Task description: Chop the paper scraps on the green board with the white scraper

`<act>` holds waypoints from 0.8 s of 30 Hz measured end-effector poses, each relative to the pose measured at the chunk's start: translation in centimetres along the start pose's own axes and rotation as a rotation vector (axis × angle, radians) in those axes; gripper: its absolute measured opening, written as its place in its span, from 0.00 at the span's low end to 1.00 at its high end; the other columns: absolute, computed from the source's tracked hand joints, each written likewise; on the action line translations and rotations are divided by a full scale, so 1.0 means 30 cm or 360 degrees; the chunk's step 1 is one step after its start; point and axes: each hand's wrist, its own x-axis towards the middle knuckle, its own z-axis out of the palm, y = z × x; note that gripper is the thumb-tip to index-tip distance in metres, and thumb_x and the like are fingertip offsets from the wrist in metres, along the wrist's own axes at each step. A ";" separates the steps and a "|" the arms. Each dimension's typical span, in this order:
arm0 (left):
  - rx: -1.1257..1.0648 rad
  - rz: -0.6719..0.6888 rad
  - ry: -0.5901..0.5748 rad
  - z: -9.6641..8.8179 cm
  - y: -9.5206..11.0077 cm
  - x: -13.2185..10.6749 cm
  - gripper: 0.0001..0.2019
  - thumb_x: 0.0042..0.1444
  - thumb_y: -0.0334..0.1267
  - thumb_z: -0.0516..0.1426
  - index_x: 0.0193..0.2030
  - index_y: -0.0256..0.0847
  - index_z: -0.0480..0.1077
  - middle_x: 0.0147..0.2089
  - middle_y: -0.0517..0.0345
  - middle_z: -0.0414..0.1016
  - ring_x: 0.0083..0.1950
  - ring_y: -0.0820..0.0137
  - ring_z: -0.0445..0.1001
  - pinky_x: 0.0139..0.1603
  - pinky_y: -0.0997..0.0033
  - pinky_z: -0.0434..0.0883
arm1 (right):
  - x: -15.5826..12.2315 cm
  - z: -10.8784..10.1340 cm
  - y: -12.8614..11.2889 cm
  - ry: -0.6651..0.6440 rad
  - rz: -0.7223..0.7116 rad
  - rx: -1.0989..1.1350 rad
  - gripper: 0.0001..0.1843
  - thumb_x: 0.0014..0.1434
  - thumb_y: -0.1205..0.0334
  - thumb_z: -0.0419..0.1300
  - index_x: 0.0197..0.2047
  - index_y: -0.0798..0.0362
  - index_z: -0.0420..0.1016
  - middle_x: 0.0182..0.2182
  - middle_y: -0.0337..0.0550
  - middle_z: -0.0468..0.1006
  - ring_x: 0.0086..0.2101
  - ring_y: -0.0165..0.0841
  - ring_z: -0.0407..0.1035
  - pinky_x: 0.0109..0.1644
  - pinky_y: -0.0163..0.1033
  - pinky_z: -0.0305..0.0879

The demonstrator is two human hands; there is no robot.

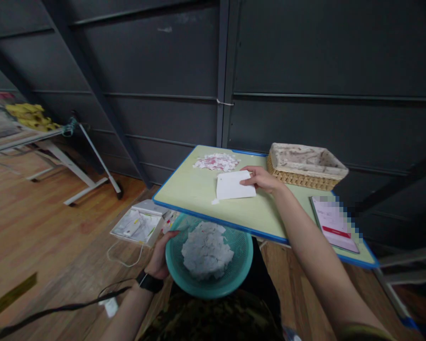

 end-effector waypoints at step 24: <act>-0.0062 -0.0068 -0.0016 -0.015 -0.003 0.009 0.07 0.52 0.30 0.59 0.37 0.34 0.77 0.30 0.48 0.84 0.40 0.53 0.83 0.44 0.61 0.78 | 0.090 -0.022 0.094 0.0946 -0.0477 -0.0434 0.26 0.49 0.53 0.62 0.50 0.52 0.68 0.34 0.46 0.79 0.33 0.40 0.74 0.34 0.43 0.71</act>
